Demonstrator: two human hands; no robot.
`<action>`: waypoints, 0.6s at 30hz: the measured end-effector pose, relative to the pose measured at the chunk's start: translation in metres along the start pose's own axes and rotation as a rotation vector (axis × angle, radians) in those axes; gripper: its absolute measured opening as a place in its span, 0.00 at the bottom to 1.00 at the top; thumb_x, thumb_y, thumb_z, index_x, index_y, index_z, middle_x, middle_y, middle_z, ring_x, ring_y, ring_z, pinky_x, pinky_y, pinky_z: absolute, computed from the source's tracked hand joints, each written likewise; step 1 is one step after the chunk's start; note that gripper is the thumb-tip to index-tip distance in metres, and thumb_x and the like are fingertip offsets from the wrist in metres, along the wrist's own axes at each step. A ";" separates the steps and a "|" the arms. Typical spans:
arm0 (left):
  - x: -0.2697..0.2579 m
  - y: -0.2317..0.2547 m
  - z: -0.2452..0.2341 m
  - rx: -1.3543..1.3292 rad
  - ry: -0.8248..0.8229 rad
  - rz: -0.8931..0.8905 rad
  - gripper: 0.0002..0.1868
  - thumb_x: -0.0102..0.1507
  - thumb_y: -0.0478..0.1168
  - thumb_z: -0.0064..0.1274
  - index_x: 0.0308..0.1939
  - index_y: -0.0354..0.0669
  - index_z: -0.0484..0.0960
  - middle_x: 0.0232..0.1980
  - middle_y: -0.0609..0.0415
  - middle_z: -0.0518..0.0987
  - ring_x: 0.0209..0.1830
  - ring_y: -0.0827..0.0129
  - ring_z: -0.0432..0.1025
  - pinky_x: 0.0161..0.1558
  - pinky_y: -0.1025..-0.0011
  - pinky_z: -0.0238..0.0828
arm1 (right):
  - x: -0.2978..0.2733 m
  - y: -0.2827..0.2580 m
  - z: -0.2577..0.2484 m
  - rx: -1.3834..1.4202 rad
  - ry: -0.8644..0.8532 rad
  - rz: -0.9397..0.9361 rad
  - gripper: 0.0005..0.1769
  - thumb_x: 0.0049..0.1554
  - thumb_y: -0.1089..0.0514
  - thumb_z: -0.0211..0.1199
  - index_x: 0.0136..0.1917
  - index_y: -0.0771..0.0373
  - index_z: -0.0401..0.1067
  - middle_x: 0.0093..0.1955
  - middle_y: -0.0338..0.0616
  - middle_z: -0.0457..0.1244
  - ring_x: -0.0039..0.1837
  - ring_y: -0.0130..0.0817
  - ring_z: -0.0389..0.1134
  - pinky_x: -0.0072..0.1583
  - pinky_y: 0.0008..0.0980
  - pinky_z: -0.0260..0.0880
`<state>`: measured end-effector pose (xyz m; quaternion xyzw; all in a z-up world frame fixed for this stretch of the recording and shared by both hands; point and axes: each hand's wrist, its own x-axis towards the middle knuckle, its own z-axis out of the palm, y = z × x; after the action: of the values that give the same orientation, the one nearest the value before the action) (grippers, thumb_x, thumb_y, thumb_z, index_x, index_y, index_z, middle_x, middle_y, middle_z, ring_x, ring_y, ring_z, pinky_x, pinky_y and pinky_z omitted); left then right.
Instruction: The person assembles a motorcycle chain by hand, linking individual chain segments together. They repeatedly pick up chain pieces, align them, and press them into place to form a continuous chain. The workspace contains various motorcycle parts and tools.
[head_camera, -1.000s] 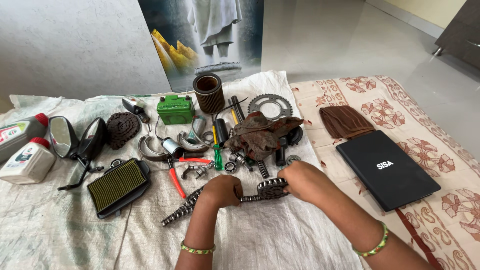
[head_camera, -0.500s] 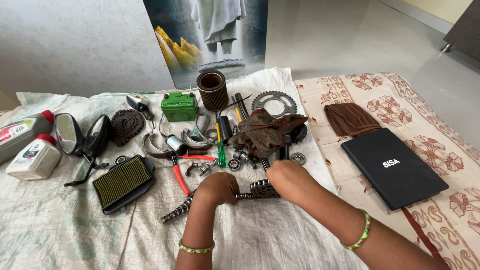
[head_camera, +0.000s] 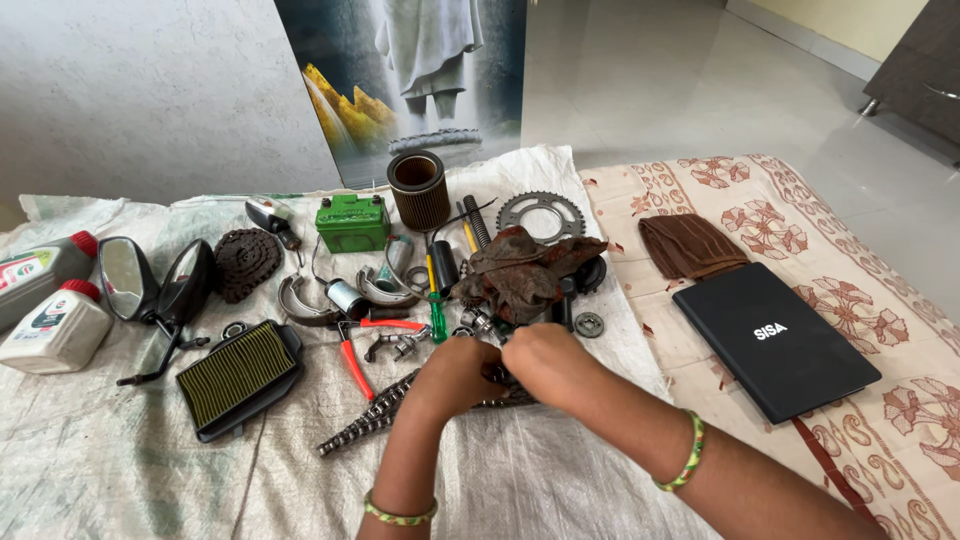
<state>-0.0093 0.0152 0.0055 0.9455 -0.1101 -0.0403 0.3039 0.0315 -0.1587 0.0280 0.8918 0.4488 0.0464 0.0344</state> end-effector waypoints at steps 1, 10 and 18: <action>-0.001 -0.001 -0.001 -0.018 -0.002 0.006 0.18 0.48 0.39 0.70 0.41 0.41 0.89 0.40 0.47 0.86 0.39 0.59 0.82 0.46 0.66 0.78 | 0.001 0.003 -0.003 0.017 0.000 -0.004 0.03 0.46 0.68 0.66 0.36 0.64 0.79 0.39 0.56 0.69 0.45 0.50 0.74 0.47 0.45 0.76; -0.006 -0.015 -0.009 -0.163 -0.056 -0.084 0.21 0.48 0.34 0.69 0.45 0.41 0.88 0.42 0.47 0.87 0.41 0.62 0.84 0.46 0.69 0.79 | -0.039 0.023 0.056 0.704 0.165 0.040 0.31 0.45 0.49 0.82 0.56 0.66 0.76 0.49 0.53 0.71 0.48 0.42 0.75 0.51 0.39 0.73; -0.004 -0.025 -0.007 -0.268 -0.066 -0.112 0.24 0.49 0.33 0.70 0.49 0.38 0.85 0.45 0.44 0.86 0.44 0.63 0.83 0.46 0.69 0.79 | -0.057 0.023 0.076 0.985 0.012 0.431 0.15 0.52 0.50 0.71 0.48 0.61 0.81 0.43 0.43 0.76 0.38 0.28 0.73 0.44 0.32 0.75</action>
<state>-0.0077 0.0395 -0.0034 0.8992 -0.0608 -0.1026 0.4209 0.0248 -0.2196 -0.0478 0.8740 0.2244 -0.1584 -0.4009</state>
